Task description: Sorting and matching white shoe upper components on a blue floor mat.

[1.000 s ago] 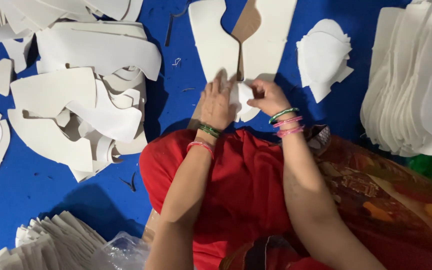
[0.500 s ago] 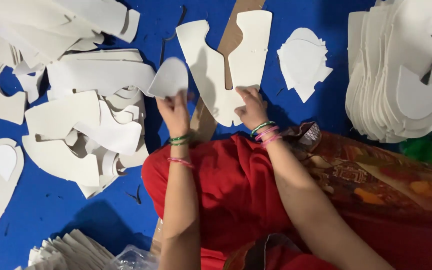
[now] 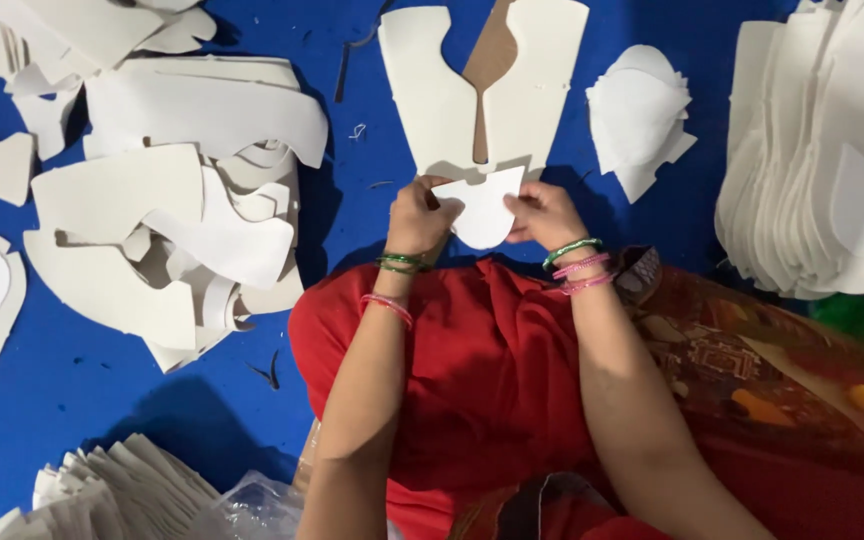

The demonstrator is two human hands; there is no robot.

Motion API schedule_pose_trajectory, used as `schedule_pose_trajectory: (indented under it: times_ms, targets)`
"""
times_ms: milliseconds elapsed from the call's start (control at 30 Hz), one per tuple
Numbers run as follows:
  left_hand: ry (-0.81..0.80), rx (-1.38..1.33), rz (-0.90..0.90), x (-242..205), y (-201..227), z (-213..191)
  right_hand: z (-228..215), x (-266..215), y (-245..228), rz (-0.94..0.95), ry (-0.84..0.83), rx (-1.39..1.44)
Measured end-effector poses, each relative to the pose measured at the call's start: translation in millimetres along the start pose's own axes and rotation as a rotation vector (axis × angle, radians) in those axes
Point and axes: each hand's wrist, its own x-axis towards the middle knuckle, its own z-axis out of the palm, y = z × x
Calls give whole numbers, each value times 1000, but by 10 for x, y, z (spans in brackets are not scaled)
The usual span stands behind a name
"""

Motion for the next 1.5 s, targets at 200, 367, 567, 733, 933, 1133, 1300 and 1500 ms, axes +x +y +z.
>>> schedule_pose_trajectory:
  times_ms: [200, 367, 567, 733, 933, 1133, 1300, 1500]
  targets:
    - [158, 146, 322, 273, -208, 249, -1, 177, 134, -171, 188, -16]
    - [197, 198, 299, 379, -73, 314, 67, 243, 49, -163, 282, -16]
    - [190, 175, 263, 402, -134, 342, 145, 234, -73, -182, 390, -241]
    - [227, 255, 336, 412, -138, 362, 165, 234, -76, -209, 401, -258]
    - [216, 254, 354, 400, -119, 348, 195, 242, -121, -158, 450, -142]
    - [216, 277, 343, 411, -138, 356, 180, 258, -112, -137, 441, -169]
    - [266, 260, 417, 408, -173, 374, 214, 251, -63, -198, 457, -176]
    - [258, 238, 350, 367, -53, 355, 239, 233, -45, -244, 486, -211]
